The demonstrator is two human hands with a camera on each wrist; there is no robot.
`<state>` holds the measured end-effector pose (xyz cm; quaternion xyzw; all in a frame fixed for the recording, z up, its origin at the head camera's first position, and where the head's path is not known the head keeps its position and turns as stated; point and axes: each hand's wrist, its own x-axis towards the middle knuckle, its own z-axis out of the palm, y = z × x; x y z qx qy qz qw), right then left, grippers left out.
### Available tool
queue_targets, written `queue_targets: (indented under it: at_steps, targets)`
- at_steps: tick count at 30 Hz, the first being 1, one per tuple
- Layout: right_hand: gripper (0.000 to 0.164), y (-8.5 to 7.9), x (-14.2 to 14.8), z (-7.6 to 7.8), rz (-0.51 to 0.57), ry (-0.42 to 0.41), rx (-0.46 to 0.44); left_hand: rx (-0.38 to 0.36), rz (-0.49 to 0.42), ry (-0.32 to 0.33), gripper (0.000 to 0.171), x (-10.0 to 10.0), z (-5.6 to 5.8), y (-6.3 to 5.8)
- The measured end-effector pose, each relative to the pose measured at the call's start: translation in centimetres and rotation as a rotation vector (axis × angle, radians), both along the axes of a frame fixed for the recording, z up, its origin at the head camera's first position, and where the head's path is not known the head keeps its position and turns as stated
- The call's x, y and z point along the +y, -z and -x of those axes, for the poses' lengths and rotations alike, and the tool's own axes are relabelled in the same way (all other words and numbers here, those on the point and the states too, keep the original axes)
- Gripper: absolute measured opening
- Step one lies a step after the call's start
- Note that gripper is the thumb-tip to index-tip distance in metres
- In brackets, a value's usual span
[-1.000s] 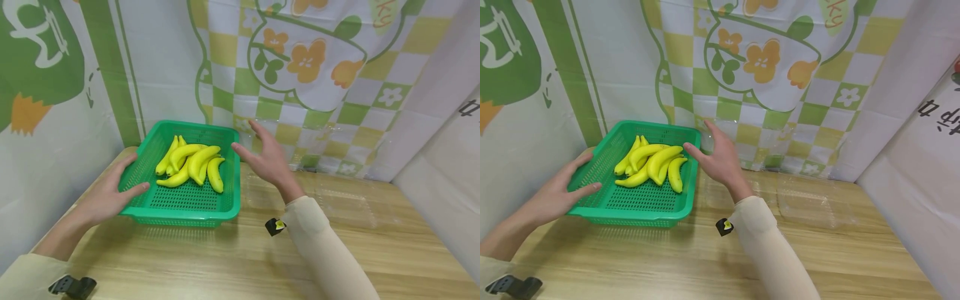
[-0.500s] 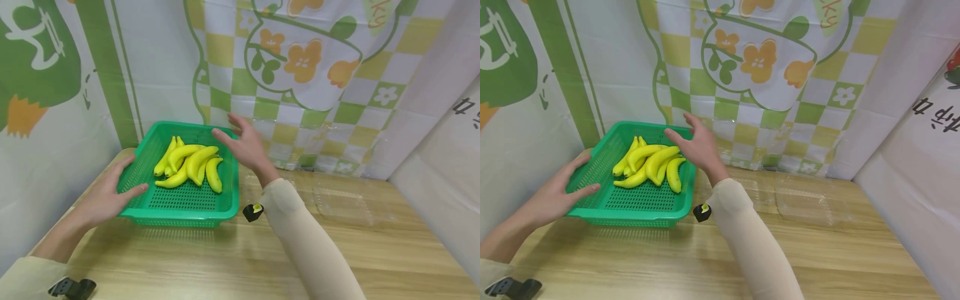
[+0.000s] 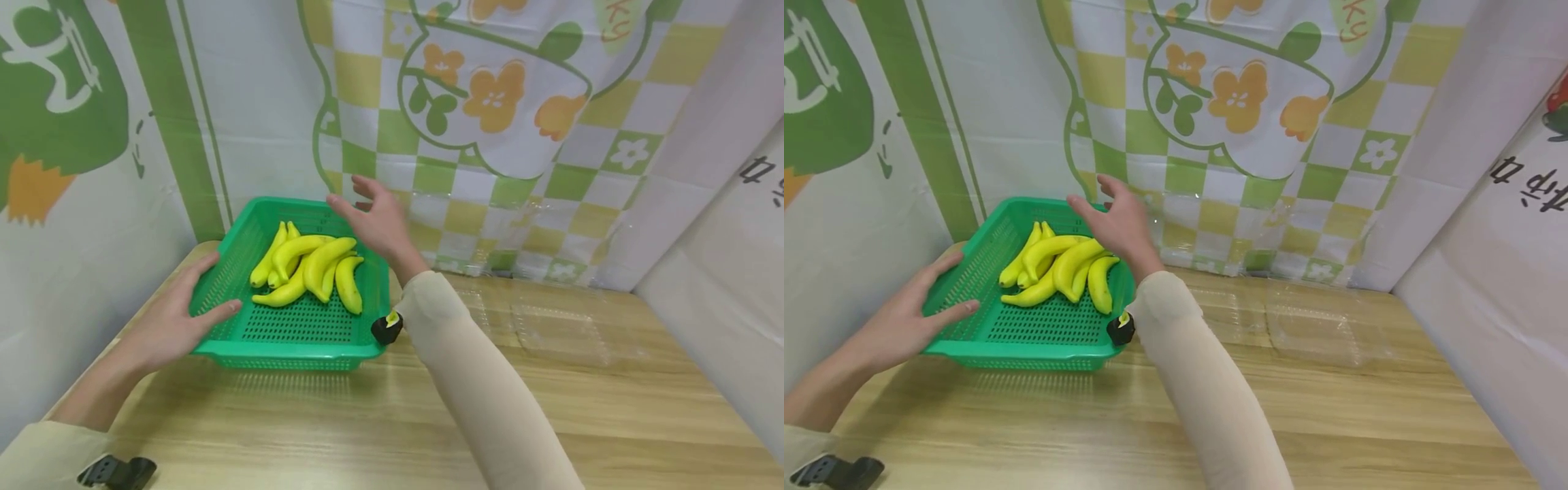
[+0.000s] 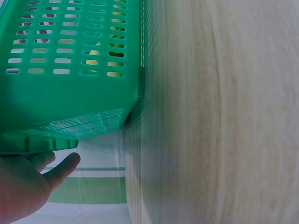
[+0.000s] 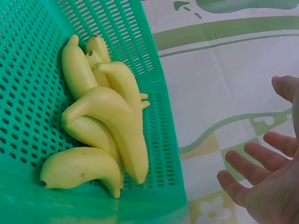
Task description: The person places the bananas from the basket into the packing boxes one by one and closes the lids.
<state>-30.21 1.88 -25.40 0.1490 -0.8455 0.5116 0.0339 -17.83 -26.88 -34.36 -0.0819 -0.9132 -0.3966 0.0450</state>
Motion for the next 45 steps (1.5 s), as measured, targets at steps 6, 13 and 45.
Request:
queue_targets:
  at_steps: [6, 13, 45]
  targets:
    - [0.071, 0.6, -0.8, 0.5, 0.054, 0.030, -0.019, 0.005, -0.004, -0.003, 0.094, -0.1, 0.1, 0.2]
    - [0.066, 1.2, -1.7, 0.7, 0.103, 0.040, -0.010, 0.009, -0.022, 0.003, 0.093, 0.0, 0.2, 0.2]
    - [0.057, 3.8, -6.3, 1.4, 0.146, 0.167, -0.121, 0.064, 0.070, -0.019, 0.086, 0.0, 0.2, 0.5]
